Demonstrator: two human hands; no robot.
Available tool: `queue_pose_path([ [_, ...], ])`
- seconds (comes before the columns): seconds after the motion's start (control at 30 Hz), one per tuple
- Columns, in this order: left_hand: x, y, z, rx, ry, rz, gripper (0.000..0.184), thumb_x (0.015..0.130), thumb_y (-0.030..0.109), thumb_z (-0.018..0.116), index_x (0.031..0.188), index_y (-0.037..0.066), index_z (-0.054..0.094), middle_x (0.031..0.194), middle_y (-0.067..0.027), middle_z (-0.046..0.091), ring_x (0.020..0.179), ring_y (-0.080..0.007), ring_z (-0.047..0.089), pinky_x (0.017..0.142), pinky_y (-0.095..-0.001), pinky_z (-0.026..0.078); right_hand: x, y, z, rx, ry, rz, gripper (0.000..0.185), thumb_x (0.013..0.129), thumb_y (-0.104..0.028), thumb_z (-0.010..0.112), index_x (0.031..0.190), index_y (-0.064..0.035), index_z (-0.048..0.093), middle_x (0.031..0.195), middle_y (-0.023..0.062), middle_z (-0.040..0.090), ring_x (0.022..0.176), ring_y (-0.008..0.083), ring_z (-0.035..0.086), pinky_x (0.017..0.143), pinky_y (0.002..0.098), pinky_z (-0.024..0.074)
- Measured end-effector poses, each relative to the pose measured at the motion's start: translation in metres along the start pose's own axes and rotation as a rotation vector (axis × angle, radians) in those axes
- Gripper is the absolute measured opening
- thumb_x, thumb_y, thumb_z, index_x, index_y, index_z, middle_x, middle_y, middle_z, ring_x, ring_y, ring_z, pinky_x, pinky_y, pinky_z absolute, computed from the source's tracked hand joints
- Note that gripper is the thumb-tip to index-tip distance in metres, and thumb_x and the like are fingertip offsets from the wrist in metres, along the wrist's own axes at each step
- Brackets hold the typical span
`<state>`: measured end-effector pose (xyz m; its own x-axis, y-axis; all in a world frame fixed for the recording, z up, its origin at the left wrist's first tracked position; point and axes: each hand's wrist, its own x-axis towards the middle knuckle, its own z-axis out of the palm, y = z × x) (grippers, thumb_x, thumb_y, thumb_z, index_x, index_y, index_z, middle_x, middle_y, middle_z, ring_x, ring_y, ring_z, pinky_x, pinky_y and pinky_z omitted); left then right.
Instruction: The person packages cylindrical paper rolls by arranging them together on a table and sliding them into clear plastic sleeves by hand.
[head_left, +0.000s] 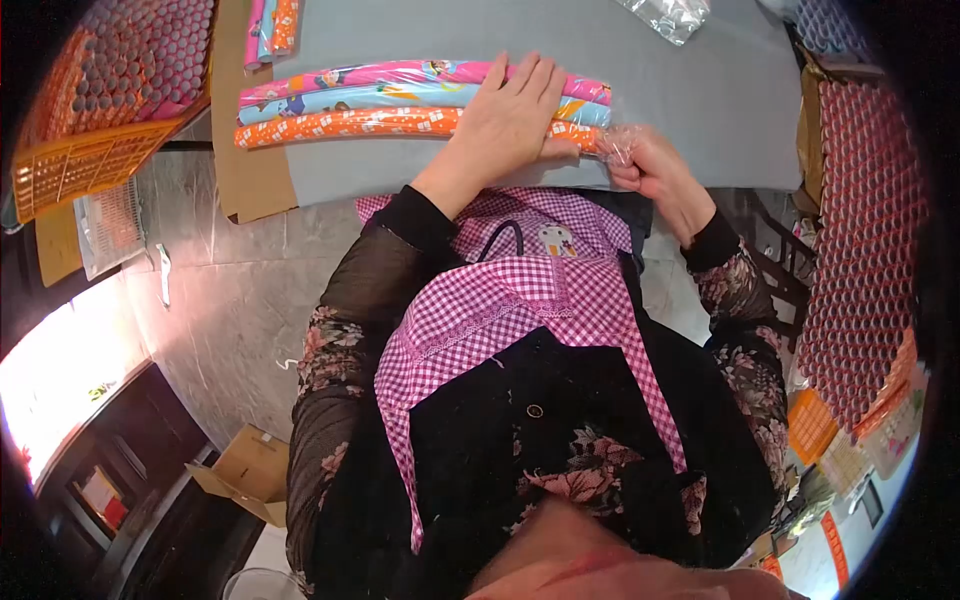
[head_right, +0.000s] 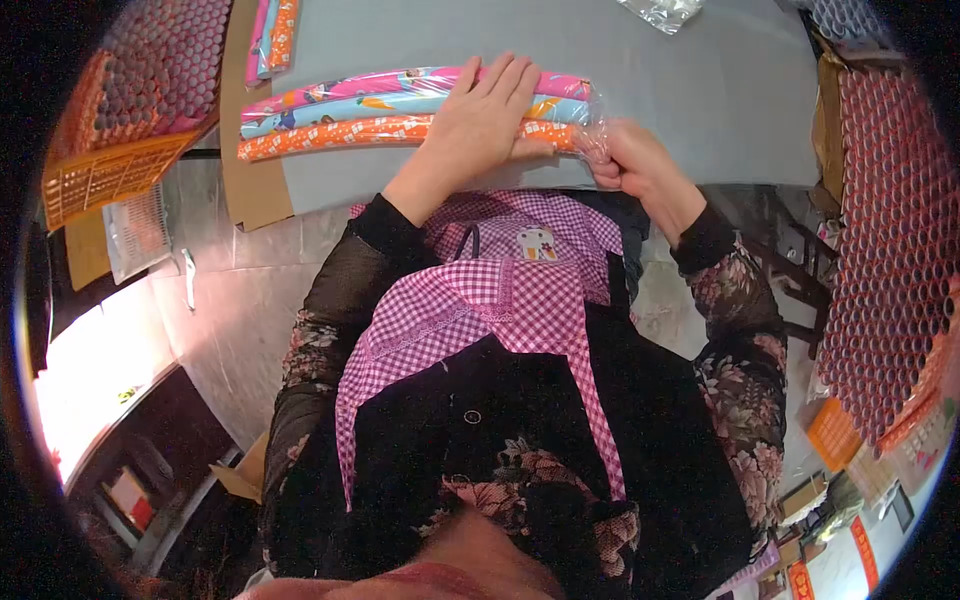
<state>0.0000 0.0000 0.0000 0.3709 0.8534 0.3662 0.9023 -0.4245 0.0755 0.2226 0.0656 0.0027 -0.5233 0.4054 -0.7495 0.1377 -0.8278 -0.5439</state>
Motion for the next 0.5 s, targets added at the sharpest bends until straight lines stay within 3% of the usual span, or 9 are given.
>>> queue_pose_path([
  [0.1,-0.006,-0.002,-0.005,-0.002,0.001,0.030,0.088,0.073,0.065,0.062,0.127,-0.004,0.050,0.127,-0.0167,0.054,0.124,-0.0311,0.047,0.104,-0.0499,0.033,0.001,0.012,0.006,0.053,-0.016,-0.023,0.030,0.091,-0.015,0.061,0.065,-0.0088,0.047,0.052,-0.0016,0.037,0.038,0.0077,0.028,0.035,0.0251,0.0175],
  [0.43,-0.004,-0.012,-0.007,-0.008,-0.029,0.003,0.087,0.075,0.063,0.062,0.130,-0.003,0.047,0.129,-0.0158,0.053,0.124,-0.0306,0.047,0.106,-0.0507,0.032,-0.011,0.007,-0.006,-0.082,0.003,-0.117,0.019,0.091,-0.016,0.063,0.077,-0.0063,0.055,0.057,-0.0044,0.038,0.042,0.0051,0.031,0.037,0.0232,0.0211],
  [0.5,-0.003,-0.012,-0.007,-0.005,-0.014,0.006,0.087,0.075,0.063,0.061,0.130,-0.003,0.047,0.129,-0.0170,0.053,0.125,-0.0310,0.046,0.106,-0.0507,0.032,-0.013,0.006,-0.007,-0.121,-0.022,-0.200,0.017,0.091,-0.019,0.063,0.092,-0.0024,0.059,0.058,-0.0041,0.040,0.043,0.0047,0.032,0.039,0.0217,0.0233],
])
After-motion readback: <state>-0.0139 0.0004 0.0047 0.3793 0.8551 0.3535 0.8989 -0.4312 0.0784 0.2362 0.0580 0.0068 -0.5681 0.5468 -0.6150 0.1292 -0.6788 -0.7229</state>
